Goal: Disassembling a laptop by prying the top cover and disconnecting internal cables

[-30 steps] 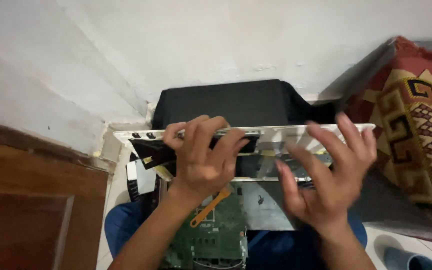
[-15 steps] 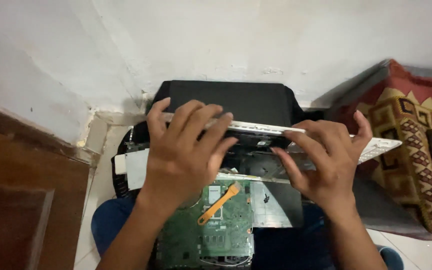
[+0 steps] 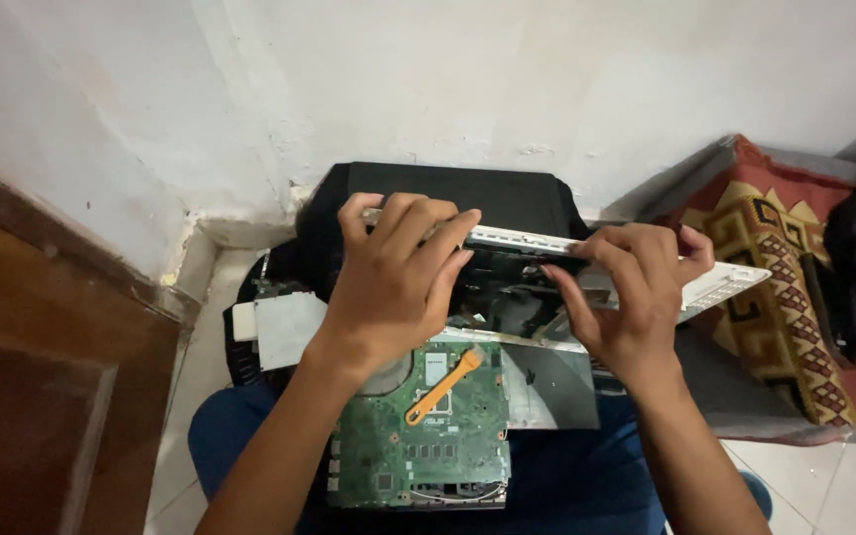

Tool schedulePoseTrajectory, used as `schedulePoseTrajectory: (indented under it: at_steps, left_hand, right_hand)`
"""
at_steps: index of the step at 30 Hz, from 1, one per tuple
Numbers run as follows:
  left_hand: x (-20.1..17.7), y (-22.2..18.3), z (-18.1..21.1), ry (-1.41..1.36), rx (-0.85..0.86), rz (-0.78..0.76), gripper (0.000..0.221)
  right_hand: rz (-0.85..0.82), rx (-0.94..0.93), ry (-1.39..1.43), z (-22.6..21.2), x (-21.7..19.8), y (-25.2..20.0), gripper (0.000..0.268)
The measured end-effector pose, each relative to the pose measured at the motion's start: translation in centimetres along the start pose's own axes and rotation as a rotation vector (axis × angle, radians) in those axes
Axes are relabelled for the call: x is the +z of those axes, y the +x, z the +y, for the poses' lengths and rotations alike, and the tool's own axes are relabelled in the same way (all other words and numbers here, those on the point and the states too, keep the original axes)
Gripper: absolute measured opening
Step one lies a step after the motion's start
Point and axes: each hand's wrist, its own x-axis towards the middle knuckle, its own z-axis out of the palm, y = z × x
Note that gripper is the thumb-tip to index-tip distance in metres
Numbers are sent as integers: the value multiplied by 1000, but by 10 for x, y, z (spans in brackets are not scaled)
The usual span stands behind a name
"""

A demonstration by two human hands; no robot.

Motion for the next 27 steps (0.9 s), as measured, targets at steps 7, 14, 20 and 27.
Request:
schedulePoseTrajectory:
  at_steps: [7,14,20,27]
  left_hand:
    - [-2,-8,-9,25,13,2,34]
    - [-11,-15,-17,31,-44,30,23]
    - [-2,-21,-24,-16,-102,50,37]
    - [9,-26,-22,-591,-370,321,21]
  right_hand:
    - [52,-28,5,4,3,-5,24]
    - [7,-48,85,12,-1,-9,21]
    - [20,-65,76,7,-4,-8,24]
    - [70,-114,131,-3,8,-1,32]
